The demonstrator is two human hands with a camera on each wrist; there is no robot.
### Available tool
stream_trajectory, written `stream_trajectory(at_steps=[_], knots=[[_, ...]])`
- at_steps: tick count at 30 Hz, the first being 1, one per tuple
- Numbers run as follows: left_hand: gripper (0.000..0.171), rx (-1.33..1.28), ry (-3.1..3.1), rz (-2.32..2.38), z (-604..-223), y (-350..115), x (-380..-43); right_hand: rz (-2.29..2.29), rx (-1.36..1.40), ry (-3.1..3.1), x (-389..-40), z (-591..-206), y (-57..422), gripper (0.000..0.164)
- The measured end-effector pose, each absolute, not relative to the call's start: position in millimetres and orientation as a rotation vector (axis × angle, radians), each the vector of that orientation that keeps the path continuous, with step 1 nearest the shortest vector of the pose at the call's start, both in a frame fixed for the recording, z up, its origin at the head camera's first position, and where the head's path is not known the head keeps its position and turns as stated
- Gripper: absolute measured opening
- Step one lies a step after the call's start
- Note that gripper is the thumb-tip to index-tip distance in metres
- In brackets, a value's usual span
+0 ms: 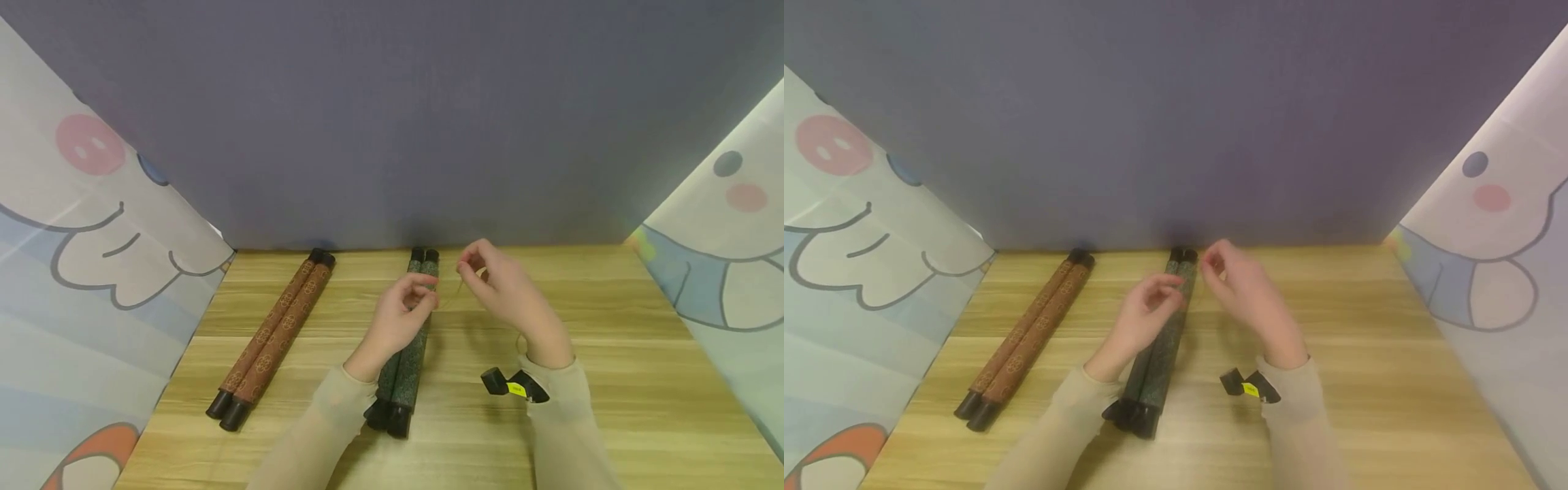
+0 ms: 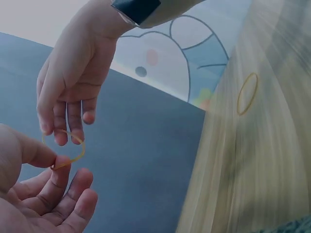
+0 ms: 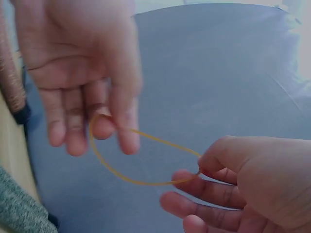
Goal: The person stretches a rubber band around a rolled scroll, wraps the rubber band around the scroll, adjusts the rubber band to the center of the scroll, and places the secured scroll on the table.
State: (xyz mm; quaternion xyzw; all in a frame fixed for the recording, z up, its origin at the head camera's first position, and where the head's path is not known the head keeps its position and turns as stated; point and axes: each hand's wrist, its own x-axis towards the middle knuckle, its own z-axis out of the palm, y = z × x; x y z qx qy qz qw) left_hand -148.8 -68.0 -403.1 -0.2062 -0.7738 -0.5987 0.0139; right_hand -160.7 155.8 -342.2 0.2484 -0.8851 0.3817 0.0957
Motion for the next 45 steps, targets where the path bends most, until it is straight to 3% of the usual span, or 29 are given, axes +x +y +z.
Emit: stream_trajectory(at_steps=[6,12,20,35,45], knots=[[0.021,-0.615,-2.433,-1.816,-408,-75,-151,1.309,0.880,-2.496,-159,-349,156,0.004],[0.016,-0.532,-2.442,-1.797,-406,-82,-155,1.449,0.978,-2.367,-156,-352,154,0.008],[0.015,-0.409,-2.331,-1.894,-396,-90,-160,1.225,1.118,-2.346,-166,-353,156,0.016],[0.010,-0.409,-2.275,-1.886,-381,-96,-156,0.985,0.855,-2.629,-172,-365,149,0.022],[0.009,-0.708,-2.222,-1.826,-380,-92,-149,1.066,0.628,-2.680,-173,-372,150,0.024]])
